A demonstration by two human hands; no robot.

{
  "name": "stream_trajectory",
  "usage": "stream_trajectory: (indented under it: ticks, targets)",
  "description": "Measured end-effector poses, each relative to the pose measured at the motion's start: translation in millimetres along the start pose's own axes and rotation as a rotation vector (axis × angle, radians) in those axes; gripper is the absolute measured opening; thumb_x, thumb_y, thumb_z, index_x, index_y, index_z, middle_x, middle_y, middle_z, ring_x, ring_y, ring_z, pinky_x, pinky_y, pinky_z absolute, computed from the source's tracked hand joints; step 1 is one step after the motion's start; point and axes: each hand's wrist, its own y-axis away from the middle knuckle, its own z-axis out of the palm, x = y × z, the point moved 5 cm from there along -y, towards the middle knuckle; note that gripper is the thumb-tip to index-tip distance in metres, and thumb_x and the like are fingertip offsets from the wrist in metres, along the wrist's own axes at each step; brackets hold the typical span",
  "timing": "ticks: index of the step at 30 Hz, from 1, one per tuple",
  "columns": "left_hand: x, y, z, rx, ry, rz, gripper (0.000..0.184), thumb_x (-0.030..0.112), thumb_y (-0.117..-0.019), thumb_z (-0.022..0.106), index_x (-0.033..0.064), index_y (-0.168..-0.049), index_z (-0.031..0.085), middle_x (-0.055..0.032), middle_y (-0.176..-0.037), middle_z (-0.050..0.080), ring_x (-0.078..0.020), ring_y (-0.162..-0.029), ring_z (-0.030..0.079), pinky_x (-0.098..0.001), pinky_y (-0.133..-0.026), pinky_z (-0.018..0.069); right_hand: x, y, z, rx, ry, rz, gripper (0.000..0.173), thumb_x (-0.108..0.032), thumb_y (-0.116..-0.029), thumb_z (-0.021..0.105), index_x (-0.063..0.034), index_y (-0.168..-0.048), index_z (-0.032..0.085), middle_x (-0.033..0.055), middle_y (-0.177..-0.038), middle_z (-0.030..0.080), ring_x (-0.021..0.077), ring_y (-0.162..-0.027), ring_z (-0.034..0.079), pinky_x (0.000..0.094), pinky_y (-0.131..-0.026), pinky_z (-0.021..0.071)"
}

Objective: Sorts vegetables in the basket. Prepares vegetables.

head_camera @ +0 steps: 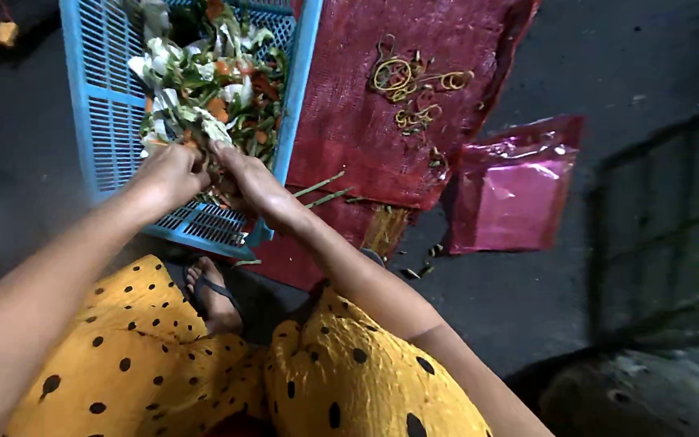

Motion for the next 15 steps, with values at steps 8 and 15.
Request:
stream_trajectory:
  ticks: [8,15]
  targets:
    - [-9,7,33,-0.116,-0.537,0.108,0.045,0.042,-0.1057,0.055,0.0019,-0.1,0.073,-0.0252,-0.088,0.069,-0.0482,-0.09,0.068,-0.0669,-0.075,0.0503,0,23,-18,-0.165,-0.089,0.019,0.067,-0.05,-0.1115,0.025,-0.0173,-0.167,0.006,0.0081,-0.089,0.058,0.0137,-0.054,0.043,0.0292,-0.046,0.0394]
    - [108,33,135,-0.122,-0.093,0.597,0.034,0.023,-0.1101,0.045,-0.0003,-0.123,0.065,-0.0214,-0.115,0.066,-0.0373,-0.106,0.068,-0.0524,-0.086,0.0557,-9,97,-131,0.196,0.063,-0.287,0.051,-0.033,-0.1117,0.028,-0.0129,-0.158,0.039,-0.0054,-0.072,0.049,0.006,-0.052,0.041,0.023,-0.045,0.0363]
